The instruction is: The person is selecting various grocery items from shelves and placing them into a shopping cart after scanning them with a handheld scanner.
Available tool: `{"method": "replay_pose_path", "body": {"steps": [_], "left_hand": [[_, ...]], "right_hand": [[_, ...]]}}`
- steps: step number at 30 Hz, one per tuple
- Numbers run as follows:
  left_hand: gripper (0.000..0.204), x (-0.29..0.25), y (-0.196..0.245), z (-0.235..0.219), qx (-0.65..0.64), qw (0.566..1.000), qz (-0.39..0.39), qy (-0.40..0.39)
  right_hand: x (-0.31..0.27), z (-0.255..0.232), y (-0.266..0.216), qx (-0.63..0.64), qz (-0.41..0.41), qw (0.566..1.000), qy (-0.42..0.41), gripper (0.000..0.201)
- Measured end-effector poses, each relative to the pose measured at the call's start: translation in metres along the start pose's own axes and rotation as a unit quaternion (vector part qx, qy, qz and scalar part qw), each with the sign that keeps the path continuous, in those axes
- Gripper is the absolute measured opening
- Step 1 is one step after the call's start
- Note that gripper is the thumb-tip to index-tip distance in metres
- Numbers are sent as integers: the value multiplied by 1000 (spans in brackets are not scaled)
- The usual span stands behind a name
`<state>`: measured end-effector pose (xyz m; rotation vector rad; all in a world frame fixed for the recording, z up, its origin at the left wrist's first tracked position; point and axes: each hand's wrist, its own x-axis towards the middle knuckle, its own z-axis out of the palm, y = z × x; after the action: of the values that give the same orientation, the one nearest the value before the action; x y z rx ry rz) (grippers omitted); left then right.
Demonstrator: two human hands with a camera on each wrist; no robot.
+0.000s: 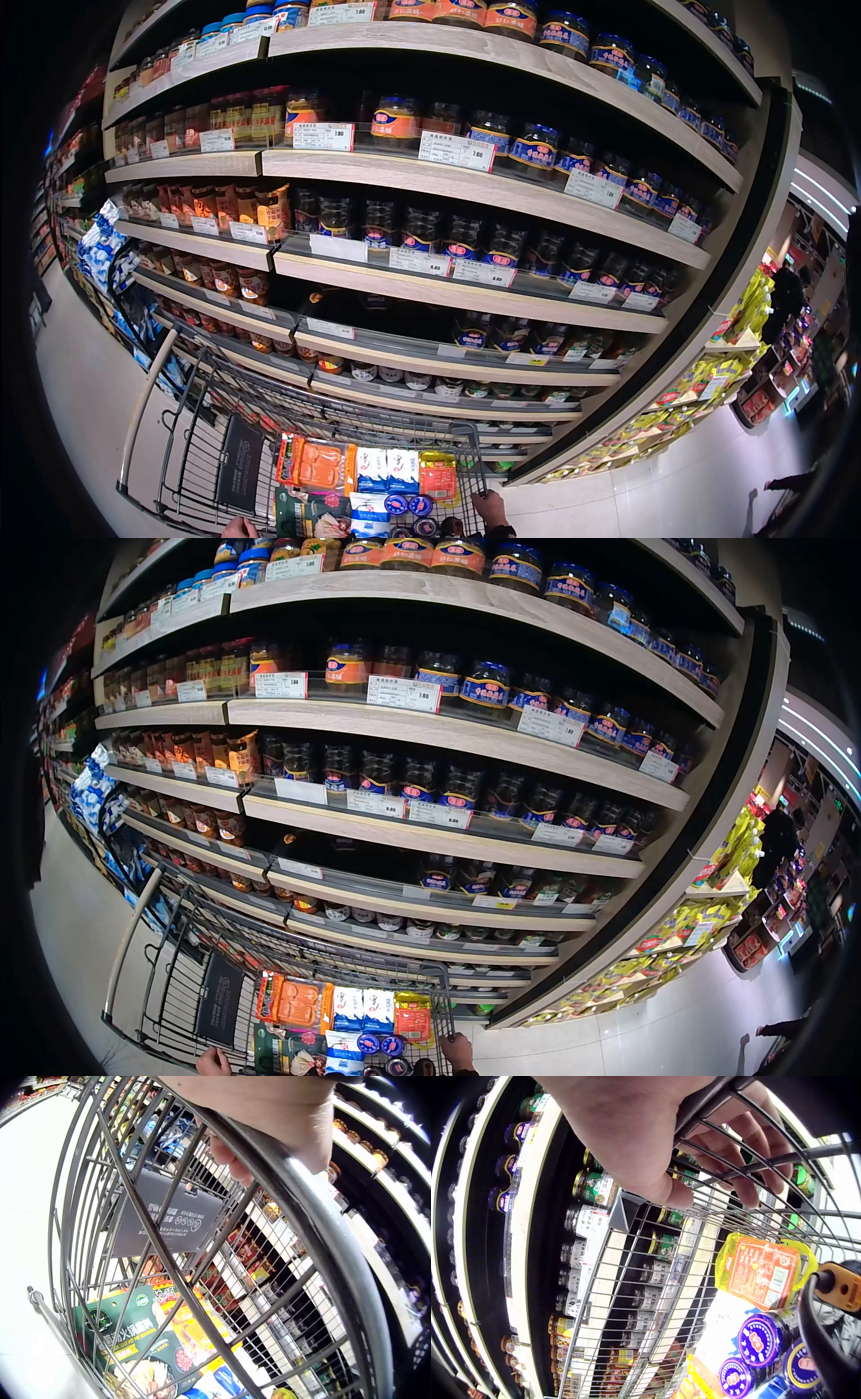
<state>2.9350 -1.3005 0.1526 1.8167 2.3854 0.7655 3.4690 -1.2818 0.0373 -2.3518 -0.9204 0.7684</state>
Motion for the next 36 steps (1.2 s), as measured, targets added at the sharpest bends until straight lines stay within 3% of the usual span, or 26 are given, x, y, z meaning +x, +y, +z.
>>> {"method": "replay_pose_path", "body": {"steps": [36], "left_hand": [[27, 5, 5, 1, -16, 1000, 10, 4]], "right_hand": [[4, 2, 3, -18, -7, 1000, -1, 50]]}}
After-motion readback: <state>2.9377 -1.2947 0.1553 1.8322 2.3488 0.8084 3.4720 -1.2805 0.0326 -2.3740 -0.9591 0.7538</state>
